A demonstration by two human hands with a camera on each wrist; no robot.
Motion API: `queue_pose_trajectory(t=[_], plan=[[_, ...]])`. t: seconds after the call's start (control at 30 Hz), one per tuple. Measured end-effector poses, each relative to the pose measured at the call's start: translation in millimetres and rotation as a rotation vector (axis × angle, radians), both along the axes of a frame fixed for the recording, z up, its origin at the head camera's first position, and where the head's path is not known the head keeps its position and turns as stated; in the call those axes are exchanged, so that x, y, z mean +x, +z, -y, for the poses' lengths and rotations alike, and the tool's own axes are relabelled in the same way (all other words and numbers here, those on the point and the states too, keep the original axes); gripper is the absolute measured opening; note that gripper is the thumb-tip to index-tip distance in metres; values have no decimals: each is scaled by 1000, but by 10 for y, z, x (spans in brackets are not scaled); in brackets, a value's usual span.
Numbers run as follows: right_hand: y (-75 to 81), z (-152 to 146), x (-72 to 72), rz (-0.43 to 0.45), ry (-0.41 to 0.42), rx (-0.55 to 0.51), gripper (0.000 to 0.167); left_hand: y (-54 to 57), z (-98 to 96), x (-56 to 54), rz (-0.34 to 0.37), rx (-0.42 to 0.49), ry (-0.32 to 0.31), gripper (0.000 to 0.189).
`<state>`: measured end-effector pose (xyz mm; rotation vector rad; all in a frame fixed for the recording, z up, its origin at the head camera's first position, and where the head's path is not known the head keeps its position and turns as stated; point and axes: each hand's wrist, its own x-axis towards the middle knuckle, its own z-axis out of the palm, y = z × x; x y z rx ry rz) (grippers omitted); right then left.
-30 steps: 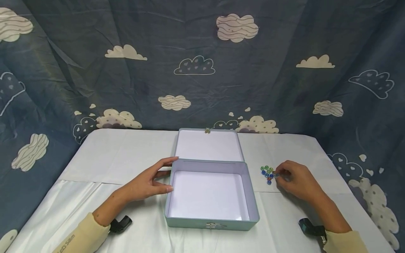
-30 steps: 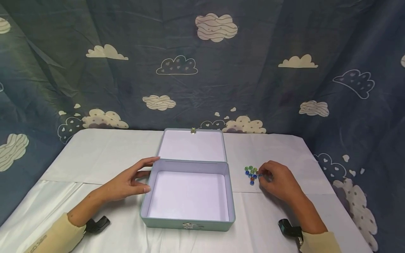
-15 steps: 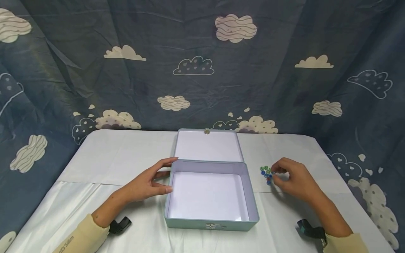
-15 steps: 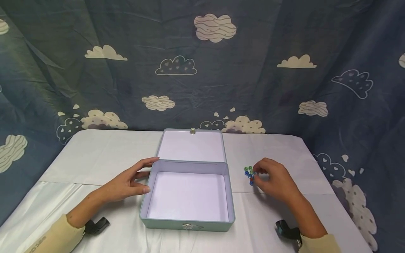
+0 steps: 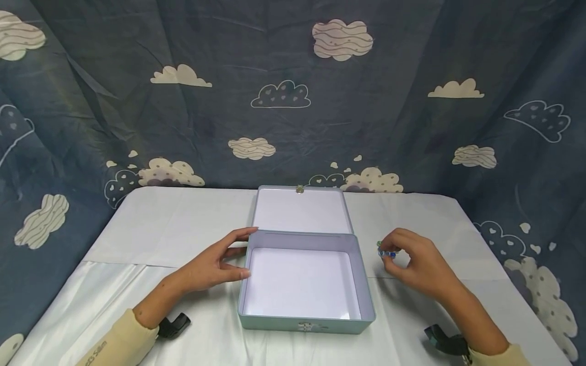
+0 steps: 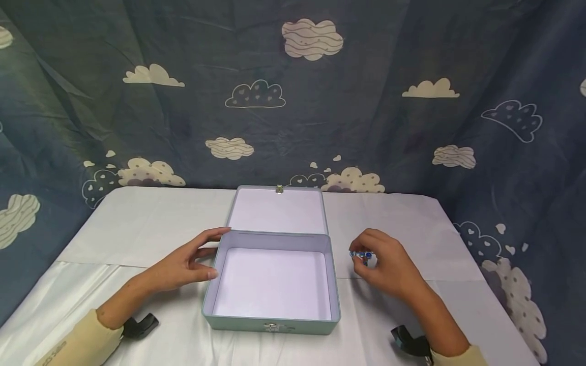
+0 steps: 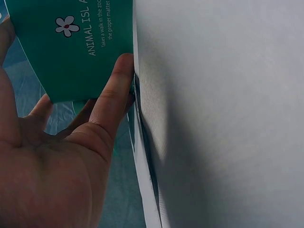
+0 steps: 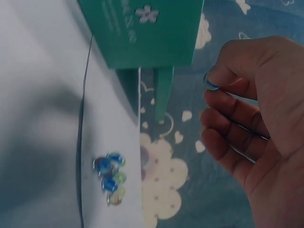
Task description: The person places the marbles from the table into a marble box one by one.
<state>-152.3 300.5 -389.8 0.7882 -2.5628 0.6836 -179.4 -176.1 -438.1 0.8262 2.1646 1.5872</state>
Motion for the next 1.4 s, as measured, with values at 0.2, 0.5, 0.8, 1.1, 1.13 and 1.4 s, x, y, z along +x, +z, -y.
queue_pose_trajectory(t=[0.2, 0.5, 0.8, 1.1, 1.13, 1.4], plan=[[45, 128, 75, 9, 32, -18, 40, -2, 1, -1, -1, 3, -2, 87], [50, 320, 187, 47, 56, -40, 41, -8, -1, 0, 0, 3, -4, 88], [1, 383, 200, 63, 103, -51, 46, -6, -4, 1, 2, 14, -11, 88], [-18, 376, 188, 61, 121, -52, 47, 2, -5, -1, 1, 18, -14, 89], [-20, 374, 187, 59, 123, -51, 47, 0, -4, -1, -1, 18, -13, 89], [-27, 373, 183, 61, 118, -40, 46, 4, -11, 1, 2, 21, -14, 89]])
